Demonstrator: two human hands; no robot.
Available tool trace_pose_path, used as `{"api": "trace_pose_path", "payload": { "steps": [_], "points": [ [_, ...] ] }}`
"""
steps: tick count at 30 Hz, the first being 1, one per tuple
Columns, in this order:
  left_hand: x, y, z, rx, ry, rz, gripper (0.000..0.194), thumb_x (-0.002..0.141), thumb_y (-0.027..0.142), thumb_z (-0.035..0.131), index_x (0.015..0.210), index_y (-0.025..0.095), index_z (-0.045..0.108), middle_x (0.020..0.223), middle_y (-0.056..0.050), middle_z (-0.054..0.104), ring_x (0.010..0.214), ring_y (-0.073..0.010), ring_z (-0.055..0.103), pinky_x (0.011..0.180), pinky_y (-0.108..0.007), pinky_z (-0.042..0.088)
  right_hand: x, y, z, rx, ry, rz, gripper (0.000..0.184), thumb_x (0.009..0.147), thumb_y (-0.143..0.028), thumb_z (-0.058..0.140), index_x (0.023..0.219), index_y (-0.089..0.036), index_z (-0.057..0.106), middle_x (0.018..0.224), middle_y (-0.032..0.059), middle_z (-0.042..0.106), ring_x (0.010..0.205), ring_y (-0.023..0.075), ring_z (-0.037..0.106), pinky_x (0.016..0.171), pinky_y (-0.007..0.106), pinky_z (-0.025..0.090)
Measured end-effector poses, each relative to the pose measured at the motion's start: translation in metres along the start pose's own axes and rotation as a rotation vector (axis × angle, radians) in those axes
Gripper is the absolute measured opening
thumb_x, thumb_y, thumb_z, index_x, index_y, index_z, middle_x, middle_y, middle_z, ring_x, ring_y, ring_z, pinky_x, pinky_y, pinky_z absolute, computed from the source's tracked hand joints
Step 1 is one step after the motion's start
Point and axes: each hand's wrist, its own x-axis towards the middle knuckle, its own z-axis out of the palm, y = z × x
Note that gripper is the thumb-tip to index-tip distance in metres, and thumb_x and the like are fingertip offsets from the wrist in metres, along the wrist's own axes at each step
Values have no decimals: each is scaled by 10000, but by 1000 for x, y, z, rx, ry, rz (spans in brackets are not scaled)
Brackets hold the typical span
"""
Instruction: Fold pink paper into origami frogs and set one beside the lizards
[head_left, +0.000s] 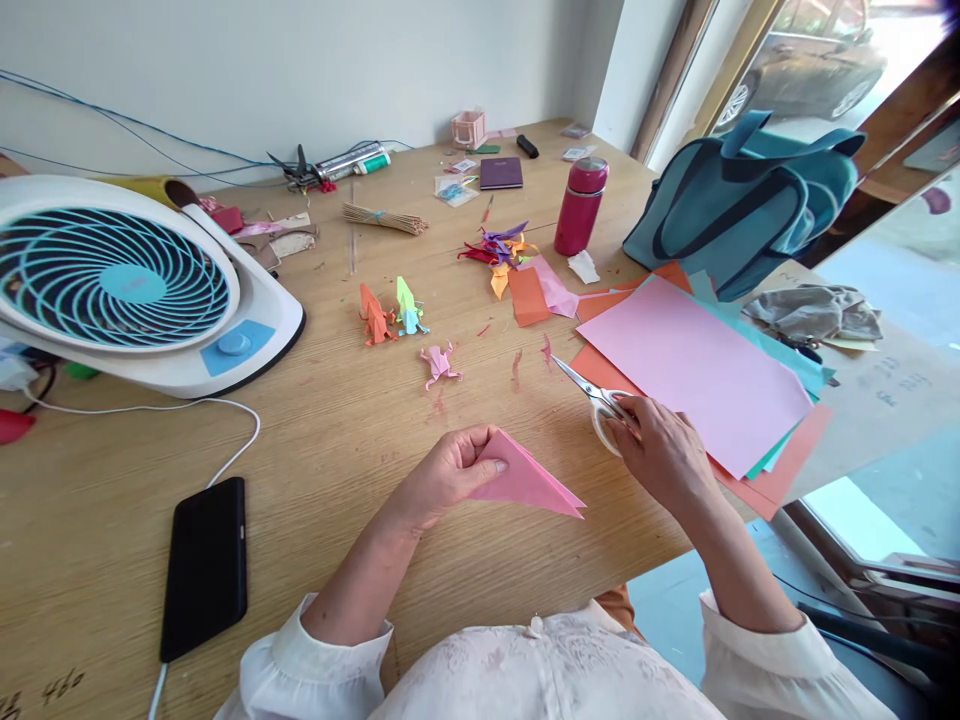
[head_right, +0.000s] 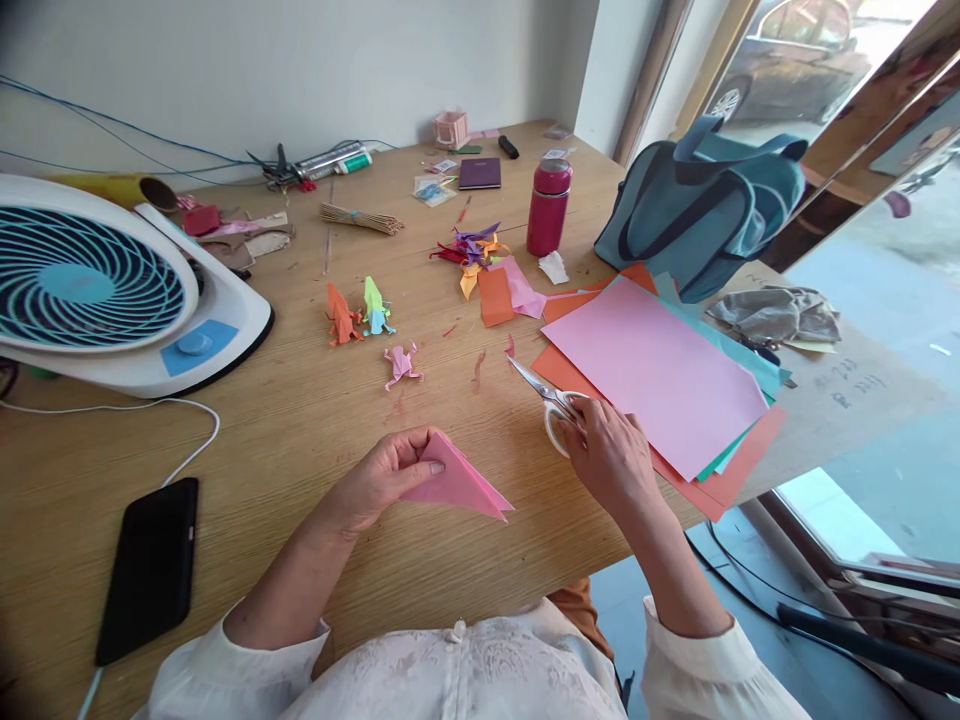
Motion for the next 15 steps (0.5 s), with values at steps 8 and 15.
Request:
{"api": "trace_pose_path", "payload": {
  "steps": [8,15],
  "points": [
    [1,-3,-2,-61,7,39,162,789,268,741,868,155,658,840,7,639,764,-105,559,708,-186,408,-25,-14,-10,244,-74,-24,276,938,-437,551,1140,-251,577,1028,72,666,884,239,628,777,357,436],
    [0,-2,2,-69,12,43,182,786,285,756,891,159,676,858,-3,663,785,-118,584,719,-191,425,-34,-21,-14,272,-116,-36,206,896,-387,577,1047,-249,550,936,39,647,828,218,607,746,346,422]
  ]
}}
